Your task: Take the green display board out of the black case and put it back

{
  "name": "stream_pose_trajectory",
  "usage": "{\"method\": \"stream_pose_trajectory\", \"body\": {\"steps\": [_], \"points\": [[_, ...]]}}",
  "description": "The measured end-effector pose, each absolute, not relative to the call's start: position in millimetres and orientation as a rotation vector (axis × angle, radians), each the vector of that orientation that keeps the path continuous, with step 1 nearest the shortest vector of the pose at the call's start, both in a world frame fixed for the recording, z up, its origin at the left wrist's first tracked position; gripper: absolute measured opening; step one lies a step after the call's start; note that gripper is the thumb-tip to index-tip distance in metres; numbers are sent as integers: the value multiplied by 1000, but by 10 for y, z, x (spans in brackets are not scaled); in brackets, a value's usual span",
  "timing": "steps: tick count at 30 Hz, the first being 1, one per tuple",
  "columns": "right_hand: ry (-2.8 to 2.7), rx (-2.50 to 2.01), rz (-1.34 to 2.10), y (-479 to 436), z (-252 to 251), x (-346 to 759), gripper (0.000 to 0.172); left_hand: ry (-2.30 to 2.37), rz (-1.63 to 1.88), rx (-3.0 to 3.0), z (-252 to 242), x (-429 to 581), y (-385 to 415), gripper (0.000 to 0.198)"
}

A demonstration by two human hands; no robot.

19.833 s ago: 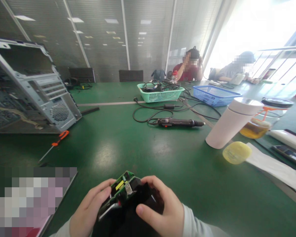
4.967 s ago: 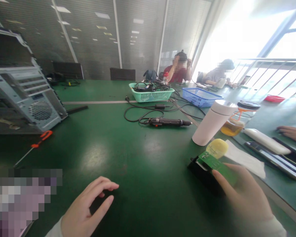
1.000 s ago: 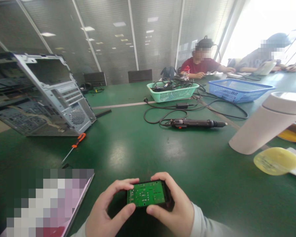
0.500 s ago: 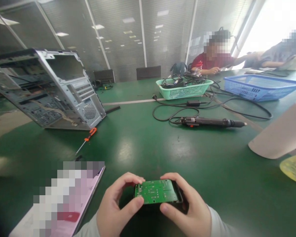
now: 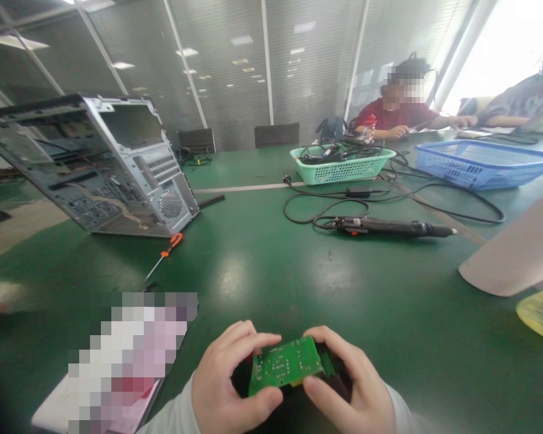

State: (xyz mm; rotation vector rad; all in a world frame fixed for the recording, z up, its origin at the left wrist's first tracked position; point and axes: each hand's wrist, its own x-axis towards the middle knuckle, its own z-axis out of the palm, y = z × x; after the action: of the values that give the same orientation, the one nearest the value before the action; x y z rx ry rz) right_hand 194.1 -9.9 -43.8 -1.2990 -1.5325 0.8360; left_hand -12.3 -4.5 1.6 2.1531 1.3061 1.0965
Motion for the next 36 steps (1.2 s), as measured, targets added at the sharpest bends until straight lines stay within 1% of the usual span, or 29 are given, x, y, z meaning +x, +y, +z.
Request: {"method": "stream_pose_trajectory", "body": {"steps": [2,5,7,9,12,14,17,20,22,23,25,27,29,33,36], "points": [[-1523,-1284,865,-105,-405,1926,51,1313,1099,2233,-13,-99,-37,40],[-1503,-1279,921,-110,-340,1896,49,1354,1087,2268,-20,-72,-36,26],[-1501,-1285,962,-118,-300,1878,49,1379,1056,2244,10,-71,-40,18],[-1498,-1312,1002,-128,-266,1873,52,1408,1029,2133,54,-86,-45,15],[-1474,-1384,1032,-127,-218,1895,57,1470,1087,1688,82,-138,-50,23],[-1459,-1413,1071,-105,-178,1921,56,1522,1164,1401,46,-190,-54,30],[-1350,-1424,1227,-49,-100,1954,53,1565,1231,1234,-68,-274,-47,31],[-1125,-1323,1465,5,-16,1974,54,1509,1225,1143,-179,-319,3,33],[-958,-1239,1632,30,39,1987,54,1440,1190,1081,-225,-313,56,48],[-859,-1221,1721,39,67,1995,52,1402,1172,1054,-238,-302,82,56],[-635,-1218,1906,54,120,2012,43,1333,1144,1013,-246,-279,124,62],[-420,-1180,2094,67,162,2025,34,1285,1126,995,-242,-269,140,60],[-312,-1057,2261,79,181,2030,31,1268,1114,996,-236,-280,130,55],[-432,-792,2406,87,129,2028,39,1293,1083,1008,-261,-330,83,47],[-531,-824,2446,77,40,2046,42,1314,1053,1016,-300,-359,84,41]]}}
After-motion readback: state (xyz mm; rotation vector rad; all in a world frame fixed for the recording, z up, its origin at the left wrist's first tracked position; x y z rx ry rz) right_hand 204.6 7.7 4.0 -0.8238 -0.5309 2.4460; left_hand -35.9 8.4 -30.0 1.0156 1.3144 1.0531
